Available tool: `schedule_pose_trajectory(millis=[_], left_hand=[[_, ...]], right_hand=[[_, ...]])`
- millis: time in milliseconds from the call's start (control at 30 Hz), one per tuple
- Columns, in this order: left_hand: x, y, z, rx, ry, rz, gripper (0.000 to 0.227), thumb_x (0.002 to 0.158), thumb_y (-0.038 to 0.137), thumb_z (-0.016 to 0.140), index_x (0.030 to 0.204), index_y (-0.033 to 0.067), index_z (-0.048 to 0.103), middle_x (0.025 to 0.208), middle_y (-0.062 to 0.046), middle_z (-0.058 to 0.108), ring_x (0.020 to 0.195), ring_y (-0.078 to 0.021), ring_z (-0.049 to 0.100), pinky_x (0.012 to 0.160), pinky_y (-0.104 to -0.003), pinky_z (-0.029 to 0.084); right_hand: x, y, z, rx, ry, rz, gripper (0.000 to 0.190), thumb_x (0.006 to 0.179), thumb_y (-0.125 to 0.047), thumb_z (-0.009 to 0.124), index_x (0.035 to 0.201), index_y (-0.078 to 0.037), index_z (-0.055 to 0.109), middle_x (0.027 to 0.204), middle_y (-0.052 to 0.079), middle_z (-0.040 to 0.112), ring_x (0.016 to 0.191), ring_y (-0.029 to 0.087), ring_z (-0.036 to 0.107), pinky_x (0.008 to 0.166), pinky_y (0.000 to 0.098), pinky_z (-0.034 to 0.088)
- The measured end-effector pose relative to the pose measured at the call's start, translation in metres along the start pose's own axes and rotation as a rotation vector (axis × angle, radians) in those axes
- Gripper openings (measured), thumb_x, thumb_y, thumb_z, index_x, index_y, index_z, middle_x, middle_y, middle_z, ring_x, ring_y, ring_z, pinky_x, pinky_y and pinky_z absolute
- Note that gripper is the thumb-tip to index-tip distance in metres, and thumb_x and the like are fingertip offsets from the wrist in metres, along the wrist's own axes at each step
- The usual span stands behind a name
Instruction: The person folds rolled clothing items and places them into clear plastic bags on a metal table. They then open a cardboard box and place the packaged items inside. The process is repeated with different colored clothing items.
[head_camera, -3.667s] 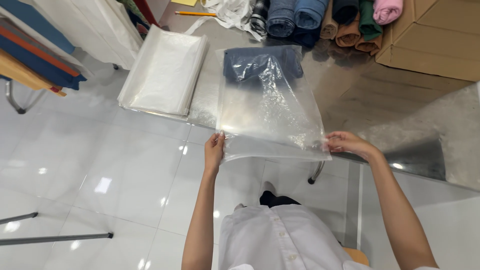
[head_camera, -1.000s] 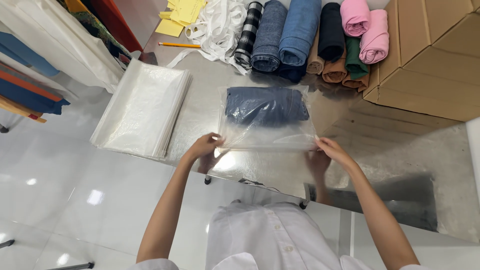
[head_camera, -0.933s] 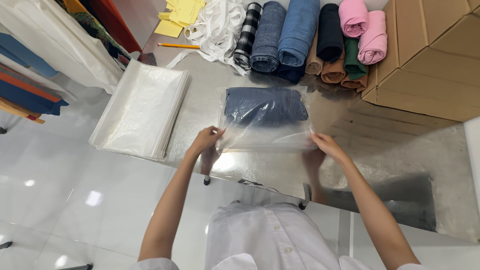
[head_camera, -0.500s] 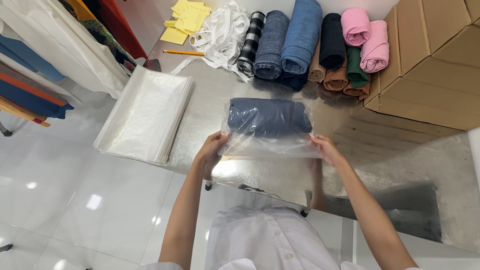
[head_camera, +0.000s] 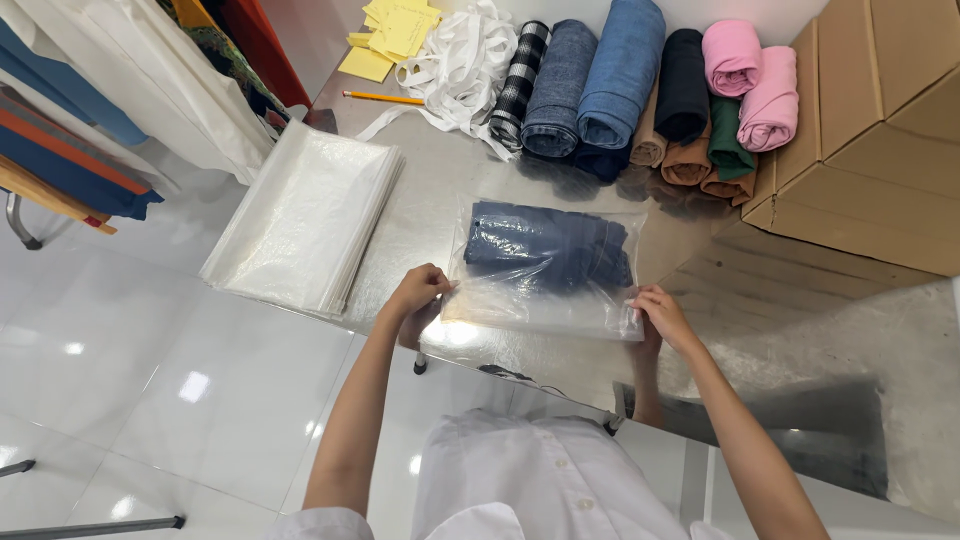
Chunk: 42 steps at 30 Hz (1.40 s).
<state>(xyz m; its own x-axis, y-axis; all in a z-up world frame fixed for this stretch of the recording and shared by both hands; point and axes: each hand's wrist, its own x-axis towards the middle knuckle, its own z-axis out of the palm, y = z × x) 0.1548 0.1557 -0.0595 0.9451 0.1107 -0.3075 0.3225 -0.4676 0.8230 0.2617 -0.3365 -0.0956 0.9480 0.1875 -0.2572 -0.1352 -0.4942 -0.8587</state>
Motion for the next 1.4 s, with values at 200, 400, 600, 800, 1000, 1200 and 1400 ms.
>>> schedule_pose_trajectory(millis=[200,400,600,800,1000,1200,1400], left_hand=[[0.022,0.006,-0.007,0.694,0.336,0.157,0.024,0.091,0.032,0.07,0.105,0.0136,0.064,0.119,-0.011,0.057,0.109,-0.0376,0.065,0.081,-0.05,0.059],[0.063,0.116,0.049,0.695,0.594,0.901,0.036,0.088,0.02,0.073,0.122,0.0091,0.065,0.133,-0.017,0.059,0.118,-0.0345,0.063,0.095,-0.045,0.053],[0.065,0.104,0.102,0.822,0.417,1.183,0.061,0.106,0.044,0.041,0.155,0.0087,0.038,0.163,-0.013,0.037,0.151,-0.0227,0.035,0.122,-0.047,0.026],[0.032,0.077,0.086,0.871,0.299,1.211,0.054,0.109,0.048,0.026,0.158,0.0277,0.035,0.167,-0.001,0.032,0.155,-0.0178,0.025,0.126,-0.046,0.014],[0.035,0.037,0.099,0.828,0.236,1.202,0.046,0.111,0.044,0.024,0.154,0.0372,0.039,0.165,0.011,0.034,0.154,-0.0111,0.025,0.126,-0.042,0.01],[0.024,0.037,0.08,0.788,0.127,1.251,0.046,0.111,0.048,0.023,0.151,0.0391,0.043,0.162,0.014,0.038,0.153,-0.0087,0.026,0.127,-0.039,0.007],[0.014,0.023,0.059,0.832,-0.274,0.942,0.061,0.107,0.058,0.009,0.157,0.0323,0.034,0.165,0.012,0.031,0.153,-0.0058,0.023,0.126,-0.035,0.0]], right_hand=[[-0.028,-0.048,-0.026,-0.297,0.087,-0.163,0.055,0.079,-0.026,0.083,0.12,-0.003,0.055,0.118,0.022,0.05,0.119,0.045,0.053,0.102,0.0528,0.041],[0.002,-0.156,0.032,-0.628,0.301,-0.863,0.055,0.09,-0.025,0.075,0.14,-0.01,0.056,0.141,0.019,0.052,0.13,0.039,0.053,0.108,0.0513,0.043],[0.033,-0.143,0.09,-0.922,0.267,-1.197,0.042,0.099,-0.034,0.055,0.134,-0.011,0.059,0.154,0.017,0.048,0.145,0.031,0.044,0.116,0.0452,0.034],[0.024,-0.11,0.092,-0.986,0.269,-1.305,0.057,0.098,-0.054,0.043,0.146,-0.023,0.048,0.164,0.009,0.037,0.149,0.029,0.037,0.12,0.0508,0.023],[0.021,-0.078,0.092,-0.979,0.229,-1.367,0.057,0.1,-0.051,0.037,0.152,-0.029,0.045,0.164,-0.002,0.038,0.15,0.019,0.034,0.122,0.0449,0.02],[0.001,-0.085,0.068,-0.926,-0.008,-1.448,0.052,0.105,-0.045,0.027,0.151,-0.03,0.046,0.162,-0.007,0.04,0.152,0.013,0.029,0.125,0.0405,0.009],[-0.012,-0.077,0.043,-0.849,-0.237,-1.408,0.051,0.108,-0.043,0.027,0.15,-0.021,0.048,0.157,-0.003,0.047,0.146,0.014,0.04,0.121,0.0349,0.018]])
